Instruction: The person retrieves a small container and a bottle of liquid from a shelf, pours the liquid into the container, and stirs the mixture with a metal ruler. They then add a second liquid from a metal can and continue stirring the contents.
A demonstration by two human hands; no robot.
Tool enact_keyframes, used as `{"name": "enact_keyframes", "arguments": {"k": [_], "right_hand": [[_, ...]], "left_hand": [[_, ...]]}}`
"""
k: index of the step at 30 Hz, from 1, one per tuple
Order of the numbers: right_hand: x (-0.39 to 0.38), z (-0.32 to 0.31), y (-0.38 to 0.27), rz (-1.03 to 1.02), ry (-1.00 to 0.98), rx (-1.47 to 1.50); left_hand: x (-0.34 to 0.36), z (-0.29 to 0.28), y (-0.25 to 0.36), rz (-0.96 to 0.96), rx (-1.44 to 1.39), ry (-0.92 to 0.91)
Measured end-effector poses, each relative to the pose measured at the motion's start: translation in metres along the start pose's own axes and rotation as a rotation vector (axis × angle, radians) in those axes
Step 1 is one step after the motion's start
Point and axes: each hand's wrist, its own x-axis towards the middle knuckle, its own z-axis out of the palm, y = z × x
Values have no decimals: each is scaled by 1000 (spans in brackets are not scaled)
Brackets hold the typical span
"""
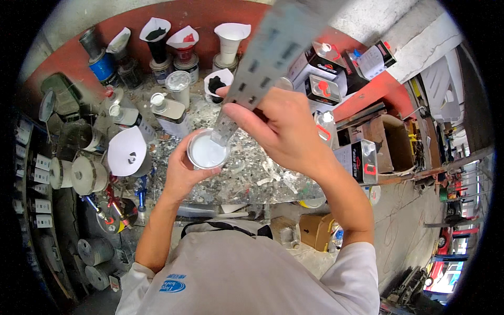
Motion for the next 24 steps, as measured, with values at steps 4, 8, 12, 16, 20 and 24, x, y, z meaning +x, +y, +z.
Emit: {"name": "enact_keyframes", "arguments": {"k": [4,8,12,16,20,24], "right_hand": [[16,31,-17,71,-81,86],[43,58,-35,-38,13,206],[82,71,-56,-153,116,225],[110,94,-69,-226,165,227],[109,125,-75,-69,-3,289],[107,155,-70,165,137,501]], "left_hand": [[-8,-21,34,23,42,67],[-16,-48,63,21,103,111],[-29,-83,92,59,181,157],[-33,-110,116,93,238,208],[-34,-136,130,69,269,228],[-35,-159,129,49,394,248]]}}
